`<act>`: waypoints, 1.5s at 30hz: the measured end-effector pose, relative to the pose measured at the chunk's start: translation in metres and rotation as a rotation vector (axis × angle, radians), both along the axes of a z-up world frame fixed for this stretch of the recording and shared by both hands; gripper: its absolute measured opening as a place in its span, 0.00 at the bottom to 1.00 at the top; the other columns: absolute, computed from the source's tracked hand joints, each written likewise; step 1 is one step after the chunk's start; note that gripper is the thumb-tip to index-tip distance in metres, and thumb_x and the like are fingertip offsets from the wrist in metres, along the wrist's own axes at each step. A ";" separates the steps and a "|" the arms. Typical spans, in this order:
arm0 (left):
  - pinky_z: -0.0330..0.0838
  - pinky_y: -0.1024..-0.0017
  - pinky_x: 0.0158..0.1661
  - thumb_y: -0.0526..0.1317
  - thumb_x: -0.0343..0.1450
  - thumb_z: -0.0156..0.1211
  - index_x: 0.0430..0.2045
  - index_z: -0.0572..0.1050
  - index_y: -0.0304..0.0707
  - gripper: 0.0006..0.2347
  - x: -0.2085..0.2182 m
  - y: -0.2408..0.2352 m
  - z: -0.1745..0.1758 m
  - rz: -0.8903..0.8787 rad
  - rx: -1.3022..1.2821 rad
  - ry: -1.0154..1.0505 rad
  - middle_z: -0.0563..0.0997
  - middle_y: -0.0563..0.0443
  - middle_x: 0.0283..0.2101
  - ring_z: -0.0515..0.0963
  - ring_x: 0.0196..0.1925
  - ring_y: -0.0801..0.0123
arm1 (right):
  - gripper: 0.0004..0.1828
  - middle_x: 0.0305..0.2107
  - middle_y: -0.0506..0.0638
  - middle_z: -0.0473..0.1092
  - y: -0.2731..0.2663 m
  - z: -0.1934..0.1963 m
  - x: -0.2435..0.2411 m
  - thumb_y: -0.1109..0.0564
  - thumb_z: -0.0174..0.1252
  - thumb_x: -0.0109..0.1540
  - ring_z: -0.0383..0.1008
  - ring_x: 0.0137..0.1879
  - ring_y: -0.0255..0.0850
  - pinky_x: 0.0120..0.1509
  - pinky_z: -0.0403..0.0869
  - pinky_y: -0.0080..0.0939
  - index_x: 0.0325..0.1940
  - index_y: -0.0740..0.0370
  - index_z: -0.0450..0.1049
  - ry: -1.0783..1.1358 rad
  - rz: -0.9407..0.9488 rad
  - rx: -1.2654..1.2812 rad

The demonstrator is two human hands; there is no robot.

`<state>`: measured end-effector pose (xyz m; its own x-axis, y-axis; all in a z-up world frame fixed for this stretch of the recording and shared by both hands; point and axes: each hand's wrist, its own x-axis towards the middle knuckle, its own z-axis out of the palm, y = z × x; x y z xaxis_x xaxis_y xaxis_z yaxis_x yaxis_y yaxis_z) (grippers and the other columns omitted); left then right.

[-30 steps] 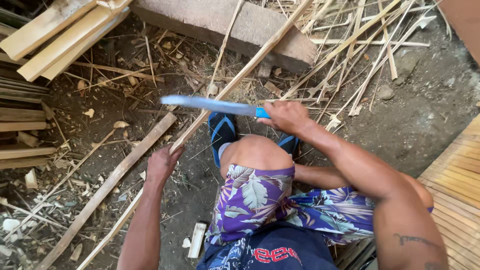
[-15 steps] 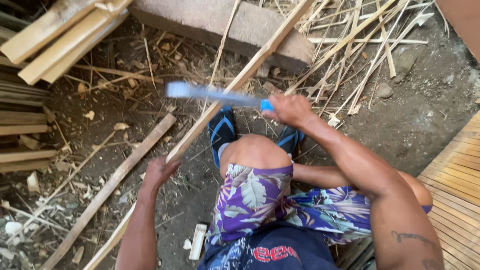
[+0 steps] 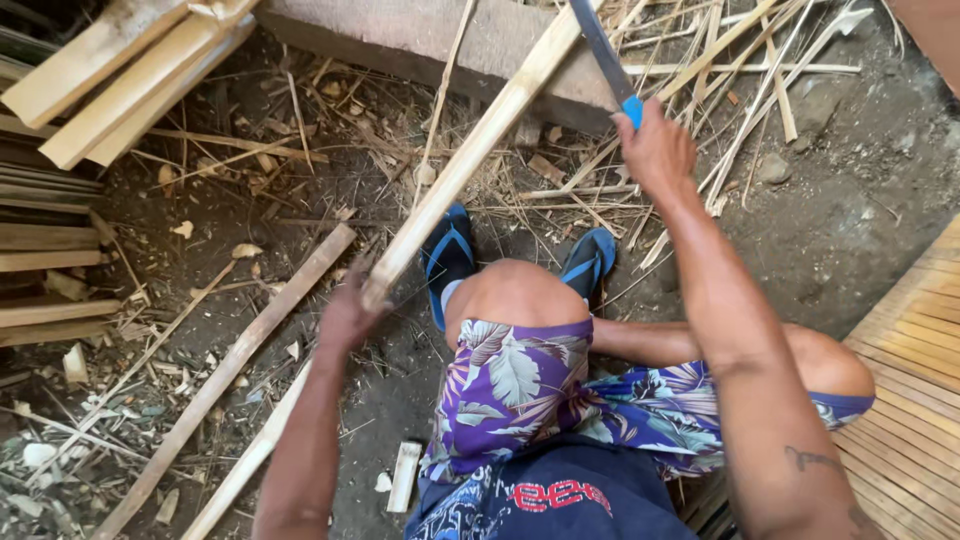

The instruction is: The person sits on the ground and uses a machete to shave thin strips off a long piece of wood. They hold the wood with their left hand and repeatedly strike it with the machete in their right hand, creating wood shavings that fall to the ground.

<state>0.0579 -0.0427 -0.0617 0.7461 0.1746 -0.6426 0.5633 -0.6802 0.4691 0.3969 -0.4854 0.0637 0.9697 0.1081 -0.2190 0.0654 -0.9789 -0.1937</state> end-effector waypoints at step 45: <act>0.76 0.46 0.44 0.41 0.67 0.62 0.60 0.70 0.44 0.24 -0.047 0.012 0.066 -0.111 0.024 -0.232 0.81 0.29 0.45 0.81 0.43 0.35 | 0.27 0.26 0.56 0.72 -0.014 0.047 0.019 0.36 0.45 0.74 0.75 0.29 0.49 0.34 0.73 0.53 0.48 0.64 0.72 0.047 -0.069 -0.017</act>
<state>0.0111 -0.0306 0.0038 0.8887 0.0961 -0.4483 0.3632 -0.7443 0.5604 0.4157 -0.4994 0.1104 0.9634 0.0373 -0.2653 -0.0111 -0.9839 -0.1784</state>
